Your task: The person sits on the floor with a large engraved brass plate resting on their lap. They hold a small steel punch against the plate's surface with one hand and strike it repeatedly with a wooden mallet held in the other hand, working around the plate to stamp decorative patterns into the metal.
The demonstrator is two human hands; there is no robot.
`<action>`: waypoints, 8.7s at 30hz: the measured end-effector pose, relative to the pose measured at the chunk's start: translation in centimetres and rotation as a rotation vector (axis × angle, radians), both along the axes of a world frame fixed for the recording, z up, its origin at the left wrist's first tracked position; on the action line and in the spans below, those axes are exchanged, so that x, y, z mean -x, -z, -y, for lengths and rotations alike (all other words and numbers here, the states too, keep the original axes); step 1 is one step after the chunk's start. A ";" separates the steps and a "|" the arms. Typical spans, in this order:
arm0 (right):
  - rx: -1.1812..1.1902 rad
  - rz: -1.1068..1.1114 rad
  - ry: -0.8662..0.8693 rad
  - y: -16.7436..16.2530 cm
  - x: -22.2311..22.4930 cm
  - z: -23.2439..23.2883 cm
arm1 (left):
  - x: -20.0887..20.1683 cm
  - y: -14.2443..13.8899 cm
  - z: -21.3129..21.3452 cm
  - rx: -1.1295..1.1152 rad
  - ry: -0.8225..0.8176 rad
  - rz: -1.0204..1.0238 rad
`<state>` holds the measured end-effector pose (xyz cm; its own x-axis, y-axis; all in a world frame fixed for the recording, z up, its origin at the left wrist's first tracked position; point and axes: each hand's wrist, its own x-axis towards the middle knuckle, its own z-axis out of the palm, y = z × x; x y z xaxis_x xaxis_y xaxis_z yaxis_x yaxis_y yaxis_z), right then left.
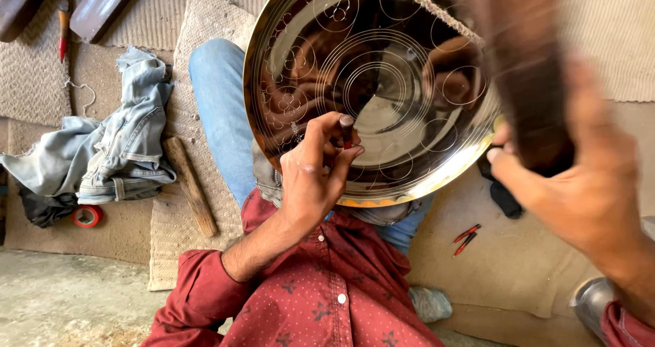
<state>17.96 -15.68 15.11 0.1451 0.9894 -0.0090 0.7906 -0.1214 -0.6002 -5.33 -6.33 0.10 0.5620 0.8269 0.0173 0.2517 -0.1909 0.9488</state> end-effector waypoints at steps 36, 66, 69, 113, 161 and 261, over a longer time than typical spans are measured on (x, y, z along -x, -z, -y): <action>-0.188 -0.017 0.636 17.4 10.6 19.1 | -6.1 1.7 -5.9 -0.041 1.345 0.073; -0.356 0.173 0.716 22.2 12.7 20.8 | -7.6 -0.1 -7.0 -0.058 1.262 0.152; -0.336 0.197 0.715 22.4 12.7 21.2 | -7.8 0.3 -7.4 -0.110 1.295 0.140; 0.213 0.210 -0.030 1.4 -0.8 0.9 | -0.4 -1.0 0.4 0.020 -0.092 0.072; 0.014 0.178 0.378 10.7 5.5 13.8 | -3.6 0.3 -6.0 -0.176 0.932 0.180; -0.170 -0.002 0.658 16.8 10.9 18.4 | -5.3 -0.4 -8.3 -0.165 1.279 0.160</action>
<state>7.07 -34.09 -1.71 0.7175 0.6827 0.1381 0.5833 -0.4807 -0.6547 -0.07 1.93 0.49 0.9283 -0.3093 0.2066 -0.3079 -0.3272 0.8934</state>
